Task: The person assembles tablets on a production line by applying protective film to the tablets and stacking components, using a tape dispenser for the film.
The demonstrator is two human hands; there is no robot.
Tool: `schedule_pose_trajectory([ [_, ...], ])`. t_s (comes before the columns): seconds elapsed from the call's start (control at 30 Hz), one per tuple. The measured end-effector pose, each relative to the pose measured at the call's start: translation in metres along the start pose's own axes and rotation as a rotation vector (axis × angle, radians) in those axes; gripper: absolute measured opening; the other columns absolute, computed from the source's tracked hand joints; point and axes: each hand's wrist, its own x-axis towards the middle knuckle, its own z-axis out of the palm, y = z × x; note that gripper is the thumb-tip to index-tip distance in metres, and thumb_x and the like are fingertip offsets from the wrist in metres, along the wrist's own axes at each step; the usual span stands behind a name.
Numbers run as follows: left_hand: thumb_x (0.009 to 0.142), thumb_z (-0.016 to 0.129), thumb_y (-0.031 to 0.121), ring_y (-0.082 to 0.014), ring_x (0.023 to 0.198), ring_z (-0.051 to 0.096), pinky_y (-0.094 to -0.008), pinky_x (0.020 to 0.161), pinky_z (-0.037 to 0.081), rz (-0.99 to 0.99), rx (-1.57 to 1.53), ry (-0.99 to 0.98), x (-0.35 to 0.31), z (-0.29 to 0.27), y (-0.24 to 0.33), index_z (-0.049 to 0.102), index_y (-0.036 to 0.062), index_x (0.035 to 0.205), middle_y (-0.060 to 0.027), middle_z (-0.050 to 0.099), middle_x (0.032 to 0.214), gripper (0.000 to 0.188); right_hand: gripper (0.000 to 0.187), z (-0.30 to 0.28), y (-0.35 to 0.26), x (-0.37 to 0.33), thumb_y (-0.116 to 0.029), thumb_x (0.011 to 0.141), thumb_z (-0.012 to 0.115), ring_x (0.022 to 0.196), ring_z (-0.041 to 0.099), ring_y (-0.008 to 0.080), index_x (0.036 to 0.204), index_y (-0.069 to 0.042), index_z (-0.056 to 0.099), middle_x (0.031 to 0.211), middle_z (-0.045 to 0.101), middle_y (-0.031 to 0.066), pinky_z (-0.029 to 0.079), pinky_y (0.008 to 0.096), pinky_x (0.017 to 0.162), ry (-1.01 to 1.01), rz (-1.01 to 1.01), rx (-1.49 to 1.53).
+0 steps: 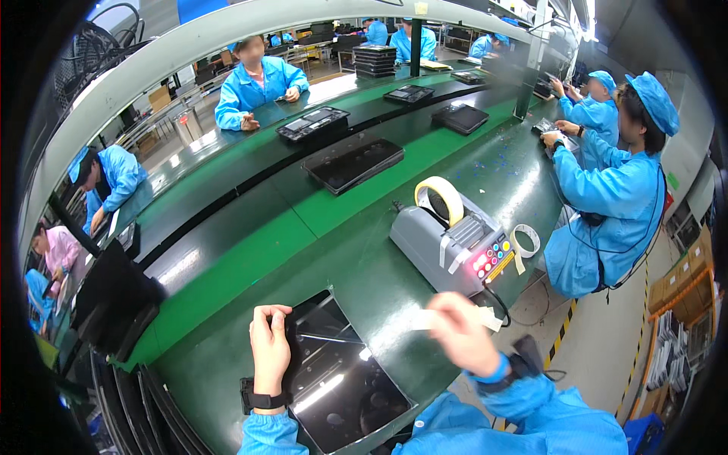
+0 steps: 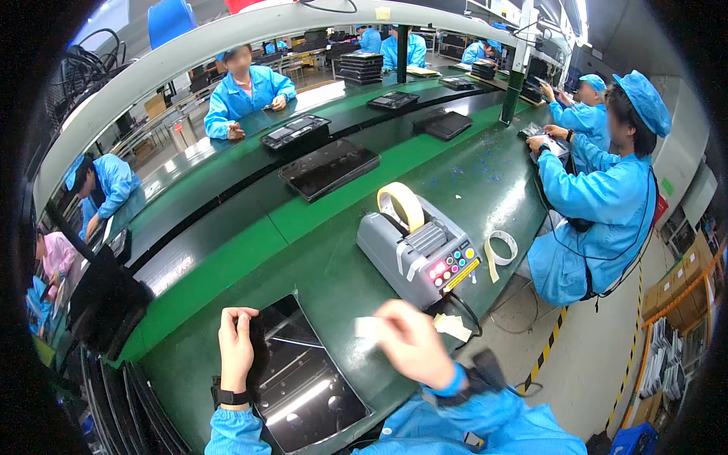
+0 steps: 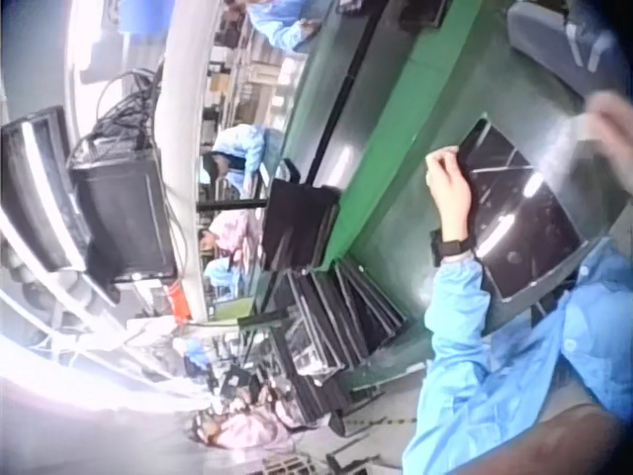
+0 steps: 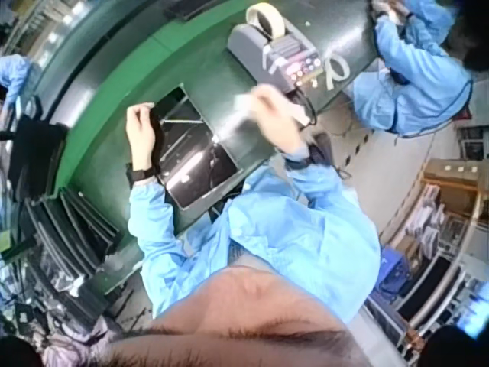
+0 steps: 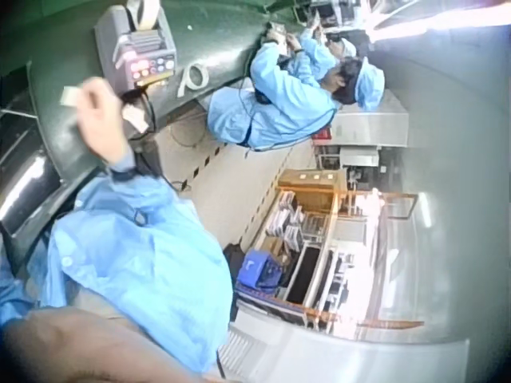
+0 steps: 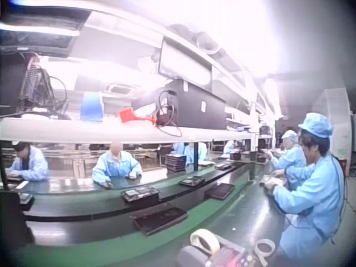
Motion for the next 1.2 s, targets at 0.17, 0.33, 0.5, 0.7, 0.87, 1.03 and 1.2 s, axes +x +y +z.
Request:
schedule_pose_trajectory([
  [0.17,0.094,0.050,0.011,-0.0201,0.066,0.051,-0.0331,0.065,0.042,-0.069,-0.035,-0.037,0.003,0.000,0.010,0.055,0.0016,0.089,-0.0077,0.063,0.080,0.012,0.029,0.068,0.071,0.074,-0.027,0.091,0.060,0.065,0.051,0.0094,0.080,0.000,0.058,0.071,0.060,0.0039,0.043,0.0269,0.060,-0.394,0.138,-0.077],
  [0.33,0.096,0.048,0.013,-0.0176,0.076,0.056,-0.0299,0.073,0.044,-0.035,0.032,-0.059,0.001,-0.003,0.000,0.052,-0.0004,0.091,-0.0094,0.064,0.085,0.015,0.030,0.077,0.089,0.084,-0.028,0.089,0.061,0.062,0.051,0.0100,0.078,-0.001,0.058,0.069,0.060,0.0040,0.042,0.0271,0.057,-0.484,0.142,-0.092],
  [0.5,0.096,0.047,0.013,-0.0196,0.080,0.059,-0.0309,0.076,0.045,-0.014,0.046,-0.056,0.002,0.000,-0.002,0.052,-0.0006,0.092,-0.0105,0.065,0.086,0.015,0.036,0.072,0.064,0.085,-0.033,0.087,0.064,0.066,0.058,0.0124,0.076,0.000,0.057,0.069,0.063,0.0086,0.047,0.0296,0.060,-0.495,0.167,-0.386],
  [0.7,0.096,0.048,0.015,-0.0231,0.081,0.060,-0.0344,0.076,0.046,-0.058,0.021,-0.057,0.002,-0.001,-0.004,0.053,0.0004,0.090,-0.0107,0.065,0.085,0.016,0.038,0.076,0.056,0.081,-0.036,0.085,0.067,0.069,0.062,0.0159,0.080,0.001,0.062,0.073,0.067,0.0125,0.048,0.0322,0.062,-0.444,0.203,-0.598],
  [0.87,0.095,0.049,0.016,-0.0290,0.082,0.061,-0.0378,0.076,0.047,-0.027,0.006,-0.051,0.002,0.000,-0.001,0.054,0.0009,0.090,-0.0117,0.066,0.085,0.016,0.044,0.064,0.077,0.090,-0.045,0.080,0.068,0.066,0.064,0.0240,0.077,-0.001,0.067,0.072,0.067,0.0125,0.049,0.0354,0.063,-0.472,0.219,-0.368],
  [1.03,0.092,0.052,0.011,-0.0315,0.086,0.058,-0.0400,0.079,0.044,0.010,0.079,-0.018,0.003,0.004,-0.002,0.055,0.0020,0.091,-0.0128,0.063,0.089,0.009,0.042,0.061,0.060,0.094,-0.042,0.080,0.068,0.059,0.061,0.0159,0.078,-0.001,0.068,0.066,0.066,0.0076,0.047,0.0315,0.058,-0.536,0.383,-0.465],
  [1.2,0.091,0.052,0.010,-0.0329,0.089,0.057,-0.0411,0.080,0.043,0.042,0.160,-0.028,0.001,0.004,-0.004,0.056,0.0025,0.092,-0.0138,0.062,0.091,0.008,0.038,0.064,0.069,0.089,-0.037,0.085,0.065,0.059,0.058,0.0124,0.080,0.000,0.067,0.068,0.066,0.0062,0.046,0.0281,0.057,-0.520,0.340,-0.377],
])
